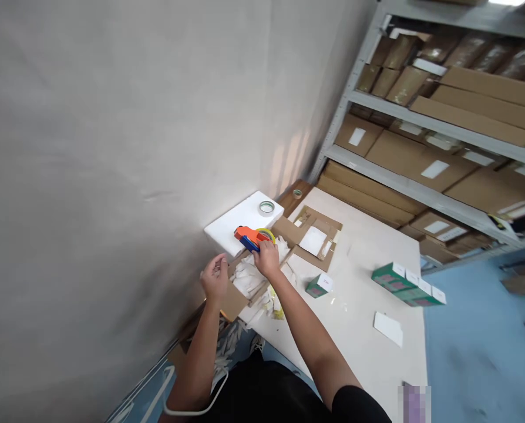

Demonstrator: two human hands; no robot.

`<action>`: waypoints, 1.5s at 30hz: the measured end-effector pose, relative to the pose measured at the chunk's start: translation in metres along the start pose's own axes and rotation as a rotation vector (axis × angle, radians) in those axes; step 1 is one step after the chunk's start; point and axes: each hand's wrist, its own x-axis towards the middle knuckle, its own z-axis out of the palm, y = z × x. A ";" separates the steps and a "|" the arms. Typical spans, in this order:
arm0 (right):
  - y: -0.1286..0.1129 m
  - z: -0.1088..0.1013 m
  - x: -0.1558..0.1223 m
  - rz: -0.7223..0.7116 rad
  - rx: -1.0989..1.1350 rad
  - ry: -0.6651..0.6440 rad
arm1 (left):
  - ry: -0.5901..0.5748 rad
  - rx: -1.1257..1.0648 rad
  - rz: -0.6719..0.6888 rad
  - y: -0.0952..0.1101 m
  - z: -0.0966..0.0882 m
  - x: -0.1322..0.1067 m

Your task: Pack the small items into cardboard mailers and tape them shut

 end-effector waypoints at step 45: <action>0.291 -0.137 -0.441 0.922 0.249 0.253 | -0.959 0.110 0.273 0.154 0.242 -0.269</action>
